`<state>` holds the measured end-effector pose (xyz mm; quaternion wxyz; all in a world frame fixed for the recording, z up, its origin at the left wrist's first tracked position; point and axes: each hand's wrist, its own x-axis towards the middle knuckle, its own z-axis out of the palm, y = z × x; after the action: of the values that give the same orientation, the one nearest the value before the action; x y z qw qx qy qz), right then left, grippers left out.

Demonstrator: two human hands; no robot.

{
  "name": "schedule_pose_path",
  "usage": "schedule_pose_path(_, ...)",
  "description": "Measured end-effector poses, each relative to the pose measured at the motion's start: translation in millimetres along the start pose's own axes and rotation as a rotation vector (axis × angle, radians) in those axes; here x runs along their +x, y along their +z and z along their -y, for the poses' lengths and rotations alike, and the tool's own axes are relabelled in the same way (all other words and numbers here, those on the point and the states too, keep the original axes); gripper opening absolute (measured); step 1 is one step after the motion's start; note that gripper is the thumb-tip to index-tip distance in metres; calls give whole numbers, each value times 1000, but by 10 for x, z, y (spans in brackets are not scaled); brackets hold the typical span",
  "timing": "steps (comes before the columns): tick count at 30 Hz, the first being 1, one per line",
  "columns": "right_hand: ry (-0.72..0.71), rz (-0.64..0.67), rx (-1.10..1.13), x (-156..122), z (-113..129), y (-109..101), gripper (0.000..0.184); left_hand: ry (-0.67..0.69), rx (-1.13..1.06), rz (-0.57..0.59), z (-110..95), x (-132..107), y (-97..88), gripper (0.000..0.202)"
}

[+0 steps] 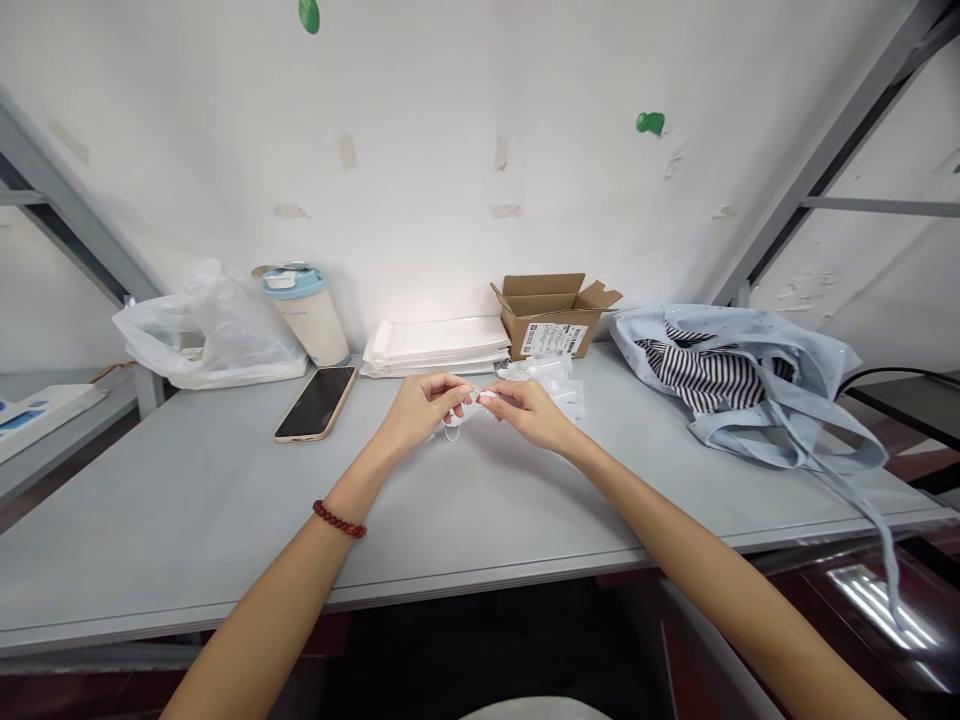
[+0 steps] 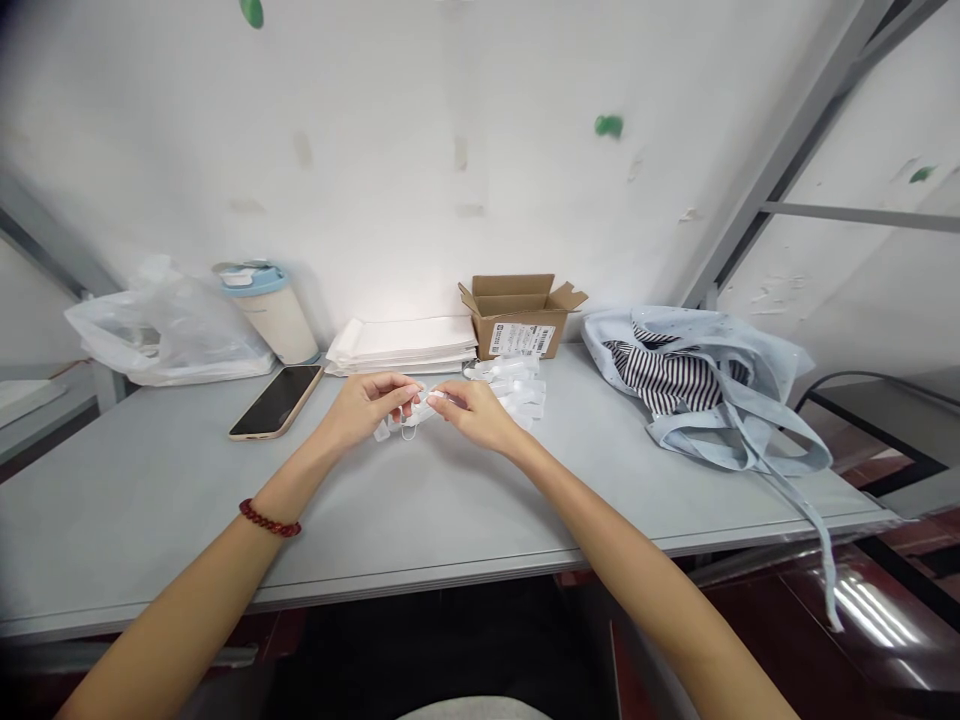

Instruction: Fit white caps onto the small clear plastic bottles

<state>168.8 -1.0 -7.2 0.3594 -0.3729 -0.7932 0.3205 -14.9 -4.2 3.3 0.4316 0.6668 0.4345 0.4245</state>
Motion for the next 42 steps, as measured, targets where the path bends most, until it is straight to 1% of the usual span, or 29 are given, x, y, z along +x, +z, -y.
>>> schedule_pose_path(6, 10, 1, 21, -2, 9, 0, 33, -27, -54, 22, 18, -1, 8, 25)
schedule_pose_path(14, 10, 10, 31, -12, 26, -8, 35, -138, -310, 102, 60, 10, -9, 23)
schedule_pose_path(18, 10, 10, 39, -14, 36, -8, 35, -159, -423, 164, 84, 12, -16, 20)
schedule_pose_path(21, 3, 12, 40, -14, 44, -14, 35, -162, -458, 176, 92, 11, -12, 20)
schedule_pose_path(25, 24, 18, 22, -13, 51, -26, 35, -141, -394, 146, 80, 6, -9, 21)
schedule_pose_path(29, 30, 12, 22, -10, 37, -25, 35, -62, -231, 77, 64, 6, 3, 23)
schedule_pose_path(33, 29, 5, 22, -7, 15, -14, 35, -2, -96, 34, 57, 11, 33, 25)
schedule_pose_path(37, 28, 0, 9, -8, 2, -2, 36, 31, -35, 5, 55, 7, 71, 27)
schedule_pose_path(42, 32, -3, 19, -11, -2, 12, 34, 41, -6, -17, 57, -15, 105, 26)
